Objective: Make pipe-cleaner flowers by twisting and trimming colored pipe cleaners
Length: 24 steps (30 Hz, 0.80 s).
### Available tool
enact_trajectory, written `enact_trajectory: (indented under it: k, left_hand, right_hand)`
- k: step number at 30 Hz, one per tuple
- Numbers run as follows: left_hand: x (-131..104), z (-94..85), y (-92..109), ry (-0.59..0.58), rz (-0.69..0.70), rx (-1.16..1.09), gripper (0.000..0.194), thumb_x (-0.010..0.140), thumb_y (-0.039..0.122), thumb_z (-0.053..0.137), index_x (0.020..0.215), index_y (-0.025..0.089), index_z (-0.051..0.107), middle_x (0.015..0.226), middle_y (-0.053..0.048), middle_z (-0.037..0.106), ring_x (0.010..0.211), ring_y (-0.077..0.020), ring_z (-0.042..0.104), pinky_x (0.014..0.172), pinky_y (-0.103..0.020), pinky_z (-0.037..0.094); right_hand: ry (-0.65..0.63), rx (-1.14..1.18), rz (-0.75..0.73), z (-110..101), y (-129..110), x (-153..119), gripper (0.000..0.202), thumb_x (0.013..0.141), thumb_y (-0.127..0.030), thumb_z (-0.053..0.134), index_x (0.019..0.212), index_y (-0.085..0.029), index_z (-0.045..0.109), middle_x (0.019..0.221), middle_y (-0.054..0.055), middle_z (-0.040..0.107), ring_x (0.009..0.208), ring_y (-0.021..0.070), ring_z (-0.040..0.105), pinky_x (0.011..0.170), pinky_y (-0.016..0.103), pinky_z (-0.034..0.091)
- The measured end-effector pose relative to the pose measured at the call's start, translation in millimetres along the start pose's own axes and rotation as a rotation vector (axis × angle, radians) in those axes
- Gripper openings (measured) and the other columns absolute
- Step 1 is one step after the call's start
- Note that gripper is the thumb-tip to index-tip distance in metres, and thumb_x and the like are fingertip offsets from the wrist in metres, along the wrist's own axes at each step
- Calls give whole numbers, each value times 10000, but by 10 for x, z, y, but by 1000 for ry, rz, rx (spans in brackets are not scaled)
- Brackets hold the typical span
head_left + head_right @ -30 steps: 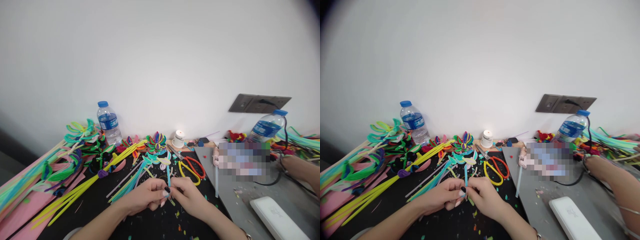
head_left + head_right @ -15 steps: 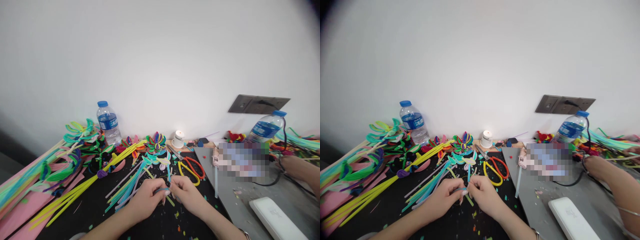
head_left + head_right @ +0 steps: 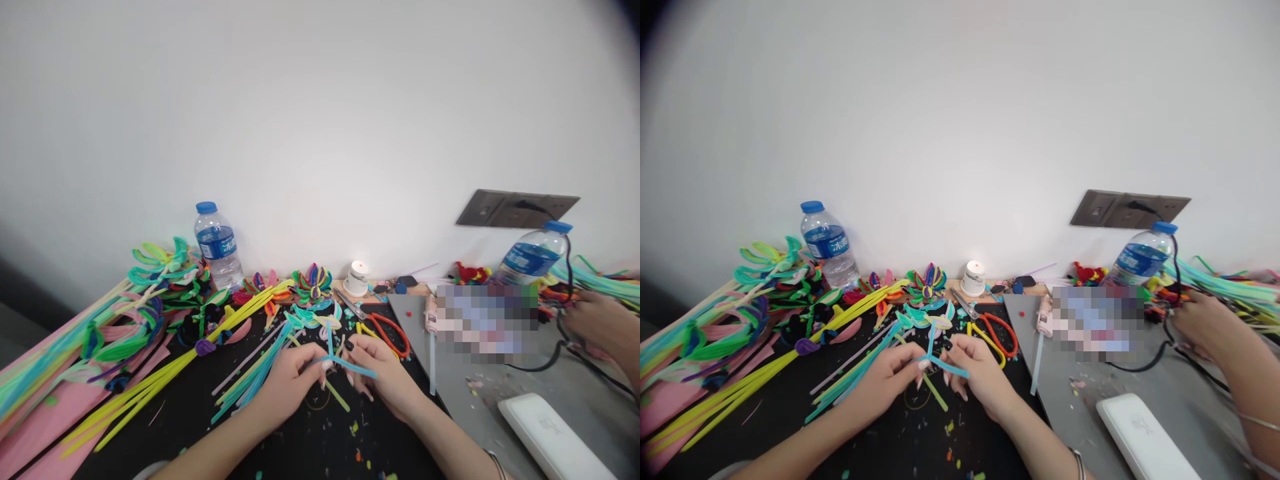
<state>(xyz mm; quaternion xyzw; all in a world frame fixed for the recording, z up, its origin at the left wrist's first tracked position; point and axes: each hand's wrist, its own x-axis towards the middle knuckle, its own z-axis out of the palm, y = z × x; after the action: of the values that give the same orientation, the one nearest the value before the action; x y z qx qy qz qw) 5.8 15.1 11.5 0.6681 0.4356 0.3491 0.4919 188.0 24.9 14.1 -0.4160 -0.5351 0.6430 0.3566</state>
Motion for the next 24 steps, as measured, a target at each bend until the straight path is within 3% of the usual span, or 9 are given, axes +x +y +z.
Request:
enact_trajectory:
  k: [4, 7, 10, 14, 20, 24]
  left_hand:
    - [40, -13, -36, -73, -153, -308, 313, 820, 420, 545, 662, 152, 516, 533, 61, 465, 398, -48, 276, 408, -201, 186]
    - [36, -3, -87, -171, -193, -444, 334, 797, 452, 579, 679, 147, 509, 533, 61, 494, 365, -26, 257, 387, -198, 145]
    - [23, -2, -113, -264, -222, -510, 346, 790, 455, 596, 670, 143, 503, 526, 58, 500, 353, -19, 261, 380, -197, 136]
    - [11, -13, -106, -316, -242, -514, 348, 774, 454, 615, 669, 136, 518, 509, 55, 499, 359, -22, 273, 383, -198, 135]
    - [8, -21, -93, -304, -236, -425, 323, 764, 440, 613, 686, 136, 536, 516, 53, 504, 374, -33, 264, 393, -201, 142]
    - [13, -2, -60, -249, -166, -241, 289, 794, 375, 569, 624, 148, 514, 519, 50, 494, 428, -59, 312, 431, -198, 214]
  right_hand:
    - [163, -365, -341, -37, -52, -11, 201, 777, -280, 613, 958, -197, 588, 889, 35, 565, 570, 91, 474, 452, 195, 363]
    - [60, -578, -471, -36, -112, -57, 201, 791, -216, 614, 991, -219, 634, 1067, 75, 561, 670, 117, 507, 490, 212, 368]
    - [-34, -664, -512, -36, -130, -84, 119, 839, -270, 588, 911, -199, 651, 910, 62, 619, 634, 122, 507, 524, 230, 377]
    - [-39, -745, -510, -44, -93, -85, 153, 864, -316, 561, 810, -188, 624, 745, 33, 609, 649, 139, 525, 598, 245, 398]
    - [-97, -782, -519, -11, -87, -101, 220, 911, -231, 430, 747, -181, 567, 725, 29, 579, 676, 140, 523, 637, 244, 397]
    - [-38, -747, -425, 29, -79, -91, 271, 858, -198, 453, 588, -178, 453, 583, -18, 459, 559, 112, 420, 554, 233, 331]
